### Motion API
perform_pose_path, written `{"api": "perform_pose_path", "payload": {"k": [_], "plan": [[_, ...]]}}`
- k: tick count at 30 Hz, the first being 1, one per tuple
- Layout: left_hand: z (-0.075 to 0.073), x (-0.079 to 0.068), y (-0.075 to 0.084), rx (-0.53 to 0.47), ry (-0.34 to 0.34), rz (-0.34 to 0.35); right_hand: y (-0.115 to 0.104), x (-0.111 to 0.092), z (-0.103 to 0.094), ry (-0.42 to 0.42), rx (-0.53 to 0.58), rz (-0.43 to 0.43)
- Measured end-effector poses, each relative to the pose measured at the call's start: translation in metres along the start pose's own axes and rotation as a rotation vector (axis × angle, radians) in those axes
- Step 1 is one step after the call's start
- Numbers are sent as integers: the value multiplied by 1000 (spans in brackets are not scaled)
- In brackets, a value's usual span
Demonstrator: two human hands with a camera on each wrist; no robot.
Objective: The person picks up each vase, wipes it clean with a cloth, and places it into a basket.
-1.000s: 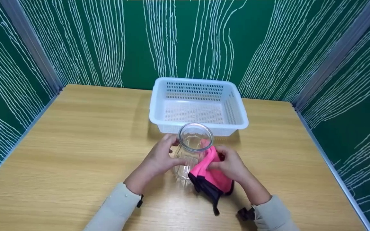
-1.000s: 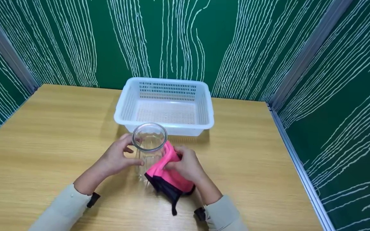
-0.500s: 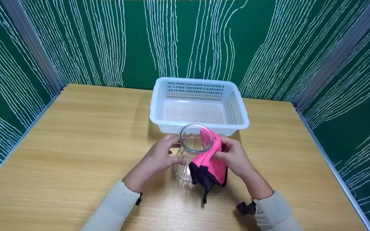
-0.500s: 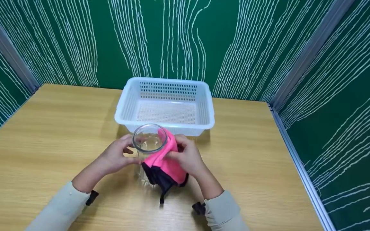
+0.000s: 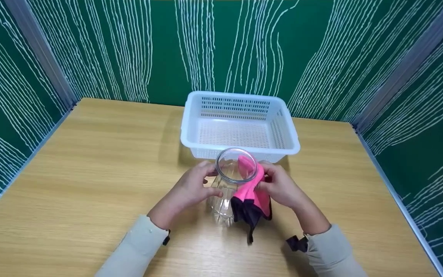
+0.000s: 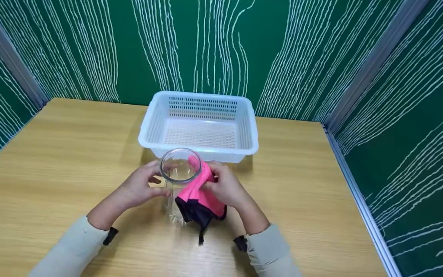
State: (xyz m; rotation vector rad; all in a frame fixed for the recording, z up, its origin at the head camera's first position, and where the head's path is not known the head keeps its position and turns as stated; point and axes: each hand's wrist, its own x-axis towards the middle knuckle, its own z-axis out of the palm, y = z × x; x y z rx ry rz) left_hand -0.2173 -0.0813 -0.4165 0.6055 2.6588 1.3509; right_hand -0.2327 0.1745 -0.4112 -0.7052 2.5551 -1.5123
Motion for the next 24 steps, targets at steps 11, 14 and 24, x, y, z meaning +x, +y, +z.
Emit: {"api": "perform_pose_path", "payload": {"k": [11,14,24], "plan": [[1,1,-3,25,-3,23,23,-3,9,-85,-144,65],[1,1,-2,34,-8,38,29,-4,11,-98,-189,83],[6,-3,-9,-78,14,121,33,-10,20,-108,-218,124]]}}
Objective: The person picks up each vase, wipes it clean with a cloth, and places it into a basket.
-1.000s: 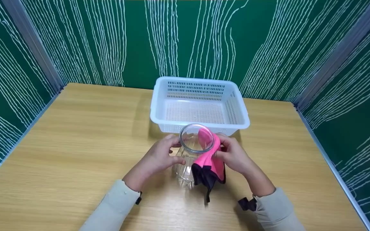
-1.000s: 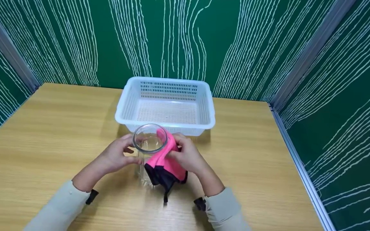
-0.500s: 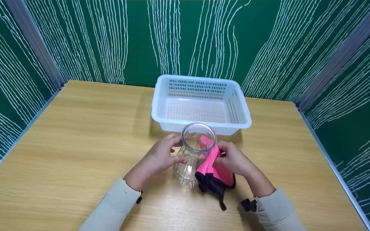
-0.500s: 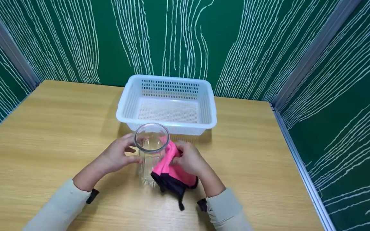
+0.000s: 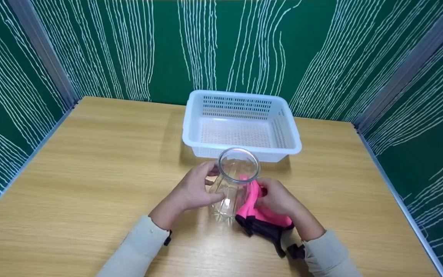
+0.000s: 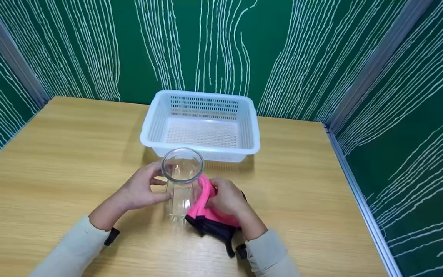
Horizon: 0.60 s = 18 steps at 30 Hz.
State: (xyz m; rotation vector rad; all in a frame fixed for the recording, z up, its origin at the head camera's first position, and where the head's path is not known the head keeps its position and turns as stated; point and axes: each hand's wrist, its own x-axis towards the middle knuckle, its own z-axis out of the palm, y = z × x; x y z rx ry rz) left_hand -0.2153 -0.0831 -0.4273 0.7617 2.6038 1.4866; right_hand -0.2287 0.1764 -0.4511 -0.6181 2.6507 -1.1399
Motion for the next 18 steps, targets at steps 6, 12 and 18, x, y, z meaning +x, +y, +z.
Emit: {"api": "perform_pose_path", "payload": {"k": [6,12,18], "plan": [[4,0,3,-60,37,-22,-3,-6,-1,-14,23,13],[4,0,6,-86,18,-69,-4,-11,-2,16,132,-18],[2,1,7,-43,-19,-88,-15,-14,-9,109,237,-43]]}}
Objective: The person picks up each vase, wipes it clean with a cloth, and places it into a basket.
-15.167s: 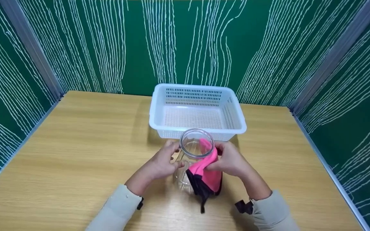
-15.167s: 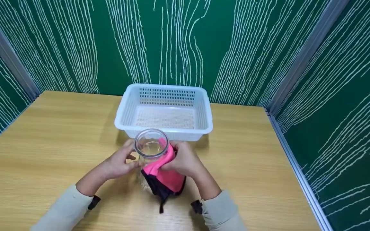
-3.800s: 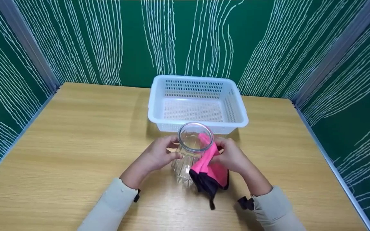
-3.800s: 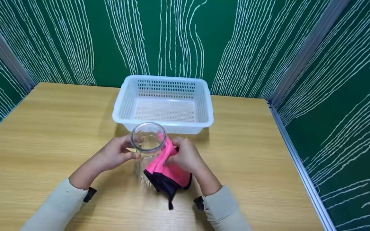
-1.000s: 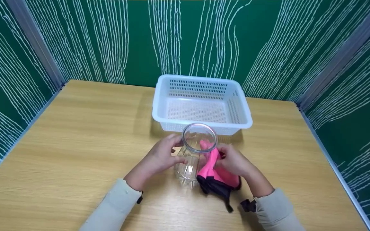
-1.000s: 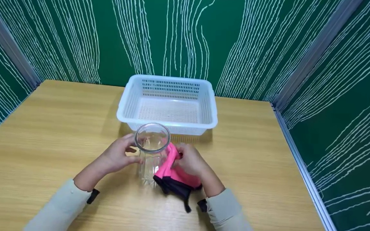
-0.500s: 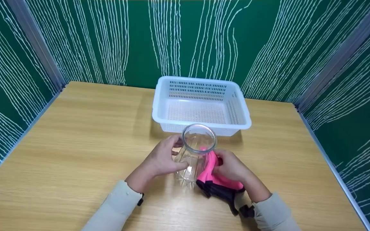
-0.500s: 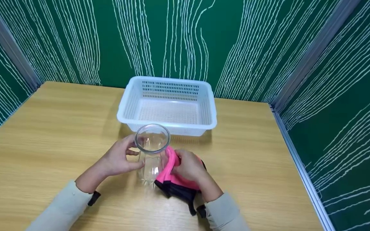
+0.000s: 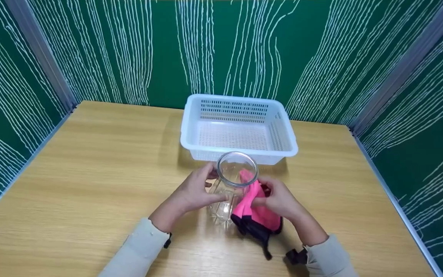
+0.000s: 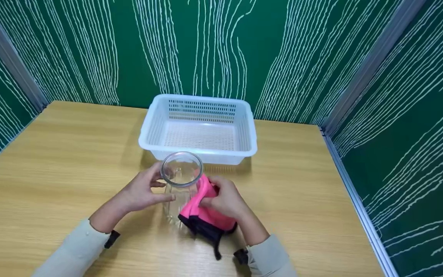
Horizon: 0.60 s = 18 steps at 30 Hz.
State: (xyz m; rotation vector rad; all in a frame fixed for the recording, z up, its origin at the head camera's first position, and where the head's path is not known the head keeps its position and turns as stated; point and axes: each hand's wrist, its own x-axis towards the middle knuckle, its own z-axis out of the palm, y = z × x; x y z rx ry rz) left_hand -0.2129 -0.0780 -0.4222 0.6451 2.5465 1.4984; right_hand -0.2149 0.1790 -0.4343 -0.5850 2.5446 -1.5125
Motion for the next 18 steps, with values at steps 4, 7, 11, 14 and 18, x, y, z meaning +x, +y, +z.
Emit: {"api": "perform_pose_path", "payload": {"k": [4,7,11,14,18], "plan": [[1,1,-1,2,-13,-4,-7,0,-2,84,24,-1],[1,0,-1,14,-12,-13,-12,0,-3,131,41,0],[-1,1,1,31,-9,-6,-17,0,-4,162,46,-42],[-3,1,2,47,-13,14,-20,1,-6,169,30,-74],[-6,2,4,83,-21,26,-23,1,-9,166,17,-76]]}}
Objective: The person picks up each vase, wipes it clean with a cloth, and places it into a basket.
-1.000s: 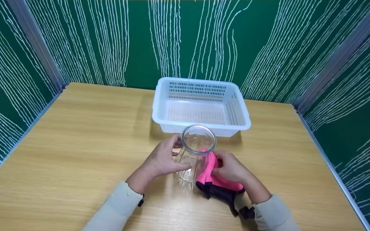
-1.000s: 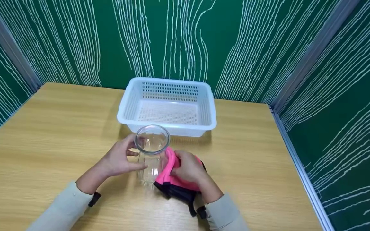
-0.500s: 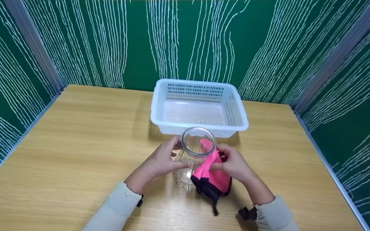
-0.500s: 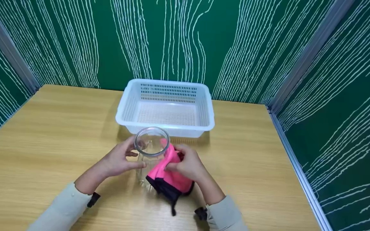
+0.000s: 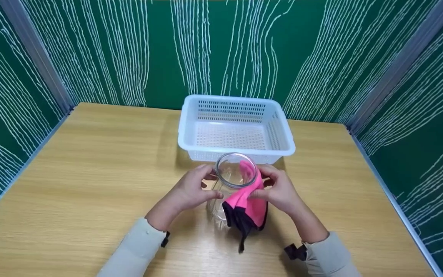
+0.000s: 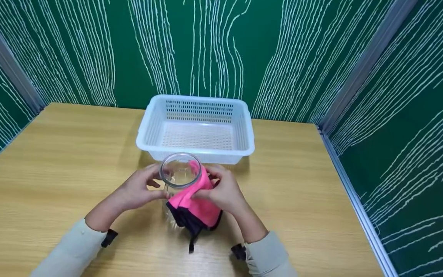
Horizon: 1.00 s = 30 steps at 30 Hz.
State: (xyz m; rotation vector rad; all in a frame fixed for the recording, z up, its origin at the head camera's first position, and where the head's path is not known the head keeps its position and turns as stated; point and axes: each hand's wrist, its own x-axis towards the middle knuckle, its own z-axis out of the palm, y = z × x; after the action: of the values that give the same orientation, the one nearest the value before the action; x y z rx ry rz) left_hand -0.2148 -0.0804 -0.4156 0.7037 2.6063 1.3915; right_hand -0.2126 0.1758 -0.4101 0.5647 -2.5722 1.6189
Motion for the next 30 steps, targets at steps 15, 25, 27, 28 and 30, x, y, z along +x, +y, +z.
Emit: {"api": "perform_pose_path", "payload": {"k": [15,25,27,28,30], "plan": [[-5,2,-3,26,-34,25,-1,8,0,-85,-49,21],[-4,3,-4,-37,-38,13,15,7,6,-106,-112,35],[-4,3,-5,-46,-36,17,19,6,8,-116,-116,52],[-3,3,-5,-49,-35,18,21,6,8,-123,-116,61],[-3,3,-6,-55,-34,17,26,5,9,-142,-119,77]]}}
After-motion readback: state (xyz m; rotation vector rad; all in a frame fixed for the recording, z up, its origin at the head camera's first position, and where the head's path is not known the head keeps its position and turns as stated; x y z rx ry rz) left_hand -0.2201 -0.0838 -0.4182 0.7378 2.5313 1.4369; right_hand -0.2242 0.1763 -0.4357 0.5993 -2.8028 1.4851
